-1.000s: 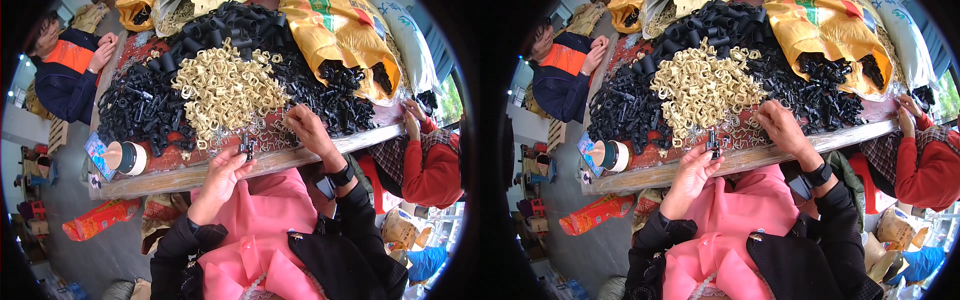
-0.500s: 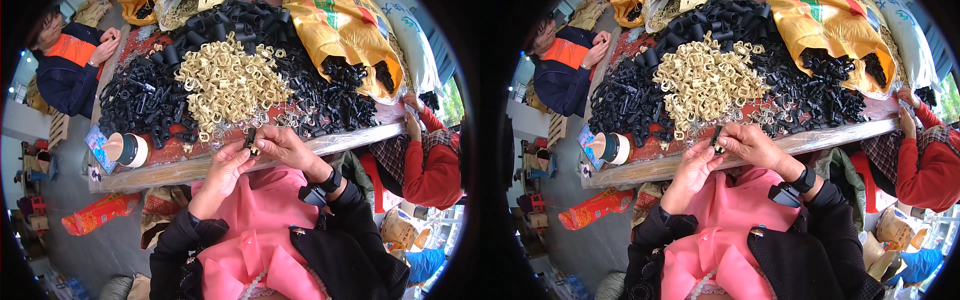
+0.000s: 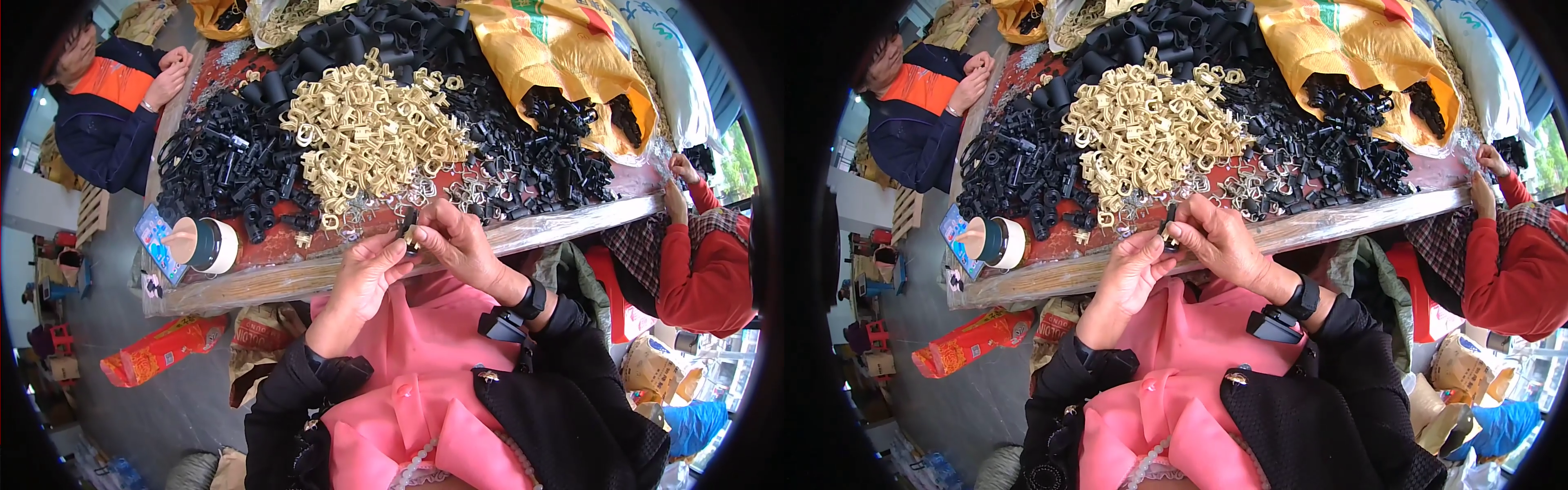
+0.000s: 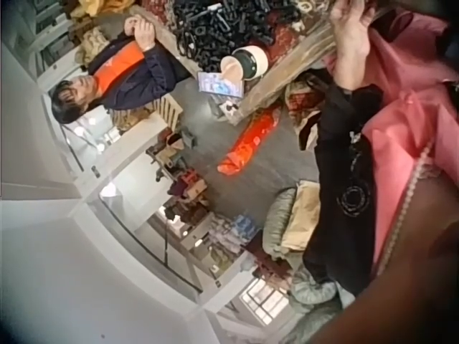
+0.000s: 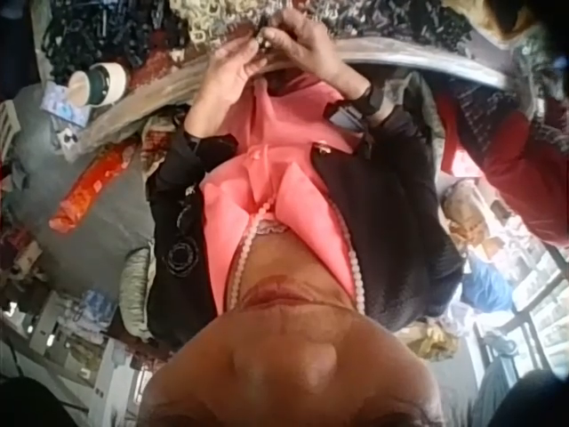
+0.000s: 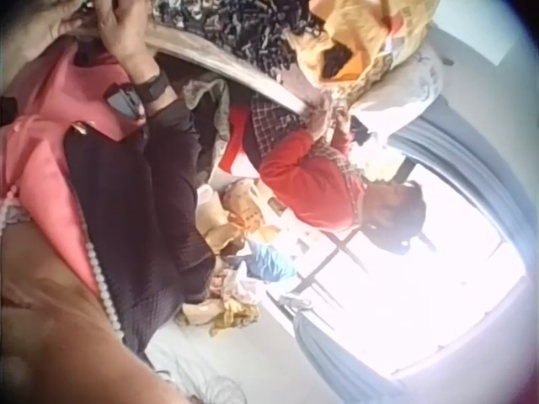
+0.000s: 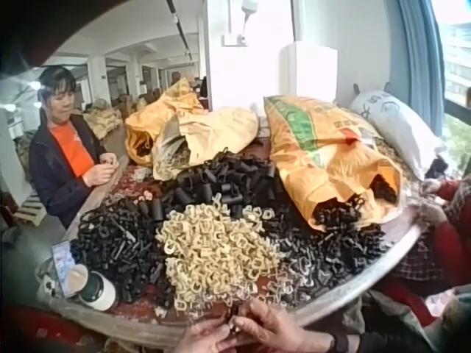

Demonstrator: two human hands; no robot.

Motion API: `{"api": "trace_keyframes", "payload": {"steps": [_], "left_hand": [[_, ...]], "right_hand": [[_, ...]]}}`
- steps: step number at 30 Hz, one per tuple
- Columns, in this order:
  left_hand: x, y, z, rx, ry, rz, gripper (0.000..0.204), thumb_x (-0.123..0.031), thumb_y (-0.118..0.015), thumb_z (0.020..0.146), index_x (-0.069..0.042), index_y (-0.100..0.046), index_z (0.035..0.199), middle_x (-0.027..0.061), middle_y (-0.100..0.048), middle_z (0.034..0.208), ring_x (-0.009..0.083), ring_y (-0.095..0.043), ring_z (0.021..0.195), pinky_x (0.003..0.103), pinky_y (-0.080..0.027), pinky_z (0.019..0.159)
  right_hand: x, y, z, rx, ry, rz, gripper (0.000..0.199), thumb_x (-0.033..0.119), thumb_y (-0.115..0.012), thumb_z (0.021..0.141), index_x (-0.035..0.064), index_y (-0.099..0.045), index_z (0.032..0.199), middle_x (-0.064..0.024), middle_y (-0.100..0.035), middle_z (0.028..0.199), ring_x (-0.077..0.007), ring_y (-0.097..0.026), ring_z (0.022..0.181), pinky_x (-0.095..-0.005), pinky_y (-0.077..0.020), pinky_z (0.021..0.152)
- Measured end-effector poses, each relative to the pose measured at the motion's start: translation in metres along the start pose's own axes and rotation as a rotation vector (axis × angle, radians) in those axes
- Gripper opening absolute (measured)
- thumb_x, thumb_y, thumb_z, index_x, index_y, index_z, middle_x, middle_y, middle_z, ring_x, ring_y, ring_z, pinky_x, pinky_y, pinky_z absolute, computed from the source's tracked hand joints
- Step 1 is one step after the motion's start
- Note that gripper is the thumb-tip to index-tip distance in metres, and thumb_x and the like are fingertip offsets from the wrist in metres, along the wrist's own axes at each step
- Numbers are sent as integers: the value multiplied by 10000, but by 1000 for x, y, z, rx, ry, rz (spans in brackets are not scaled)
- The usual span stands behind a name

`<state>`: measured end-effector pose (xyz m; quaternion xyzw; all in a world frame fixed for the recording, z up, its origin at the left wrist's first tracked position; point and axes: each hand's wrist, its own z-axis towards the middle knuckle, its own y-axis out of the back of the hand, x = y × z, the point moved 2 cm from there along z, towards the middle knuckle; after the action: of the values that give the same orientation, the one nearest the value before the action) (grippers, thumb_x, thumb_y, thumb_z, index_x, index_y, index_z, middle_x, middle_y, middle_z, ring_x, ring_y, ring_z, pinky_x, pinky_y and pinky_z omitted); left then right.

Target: Assemble small plastic components by hand at a manufacturing workbench.

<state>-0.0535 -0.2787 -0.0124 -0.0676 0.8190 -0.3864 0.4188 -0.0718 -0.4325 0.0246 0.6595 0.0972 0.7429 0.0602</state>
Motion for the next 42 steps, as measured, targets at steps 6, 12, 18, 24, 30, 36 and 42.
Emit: {"api": "trace_keyframes", "payload": {"steps": [6, 12, 18, 24, 30, 36, 42], "left_hand": [[-2, -3, 0, 26, 17, 17, 209, -127, -571, 798, -20, -568, 977, 54, -598, 892, 178, -602, 771, 232, -500, 661], [-2, -1, 0, 3, 11, 17, 204, -136, -573, 797, -13, -572, 960, 58, -600, 886, 184, -604, 770, 228, -502, 649], [-5, -3, 1, 17, 48, 6, 183, -141, -576, 795, -7, -577, 920, 64, -606, 846, 187, -608, 744, 222, -504, 628], [-7, -3, 1, 9, 74, 5, 184, -145, -576, 795, -2, -575, 911, 65, -608, 813, 187, -610, 724, 218, -504, 620], [-6, -3, 0, 36, 58, 20, 193, -152, -577, 795, -5, -573, 920, 71, -609, 811, 180, -609, 721, 222, -502, 623], [-8, -5, 2, 34, 99, 21, 206, -162, -568, 803, -7, -566, 938, 81, -608, 807, 176, -608, 720, 226, -500, 617], [-11, -4, 5, -3, 50, -16, 208, -156, -545, 803, -9, -544, 951, 101, -605, 820, 180, -606, 715, 229, -496, 624]], "right_hand": [[4, 3, 4, -6, 205, -177, 175, 182, -554, 819, 36, -461, 793, -16, -467, 618, -81, -446, 541, -217, -374, 493], [-1, 0, 2, 11, 83, -42, 171, 187, -549, 824, 42, -464, 794, 3, -467, 637, -64, -435, 565, -206, -369, 510], [-17, -2, 2, -14, 25, 130, 190, 203, -540, 832, 44, -454, 774, 23, -468, 625, -35, -418, 578, -205, -368, 504], [-14, 1, 7, 21, -5, 130, 210, 223, -554, 822, 46, -455, 765, 13, -466, 594, -31, -417, 563, -213, -362, 483], [-4, 9, 17, 117, 197, -167, 213, 214, -597, 779, 41, -472, 783, -51, -486, 595, -151, -467, 506, -269, -384, 473], [6, 12, 16, 112, 99, -197, 212, 180, -621, 760, 29, -473, 777, -66, -488, 628, -142, -468, 529, -254, -385, 484], [-10, 62, -10, -179, 72, -795, 184, 119, -631, 705, 36, -502, 806, -79, -496, 656, -227, -504, 554, -306, -404, 499]]}}
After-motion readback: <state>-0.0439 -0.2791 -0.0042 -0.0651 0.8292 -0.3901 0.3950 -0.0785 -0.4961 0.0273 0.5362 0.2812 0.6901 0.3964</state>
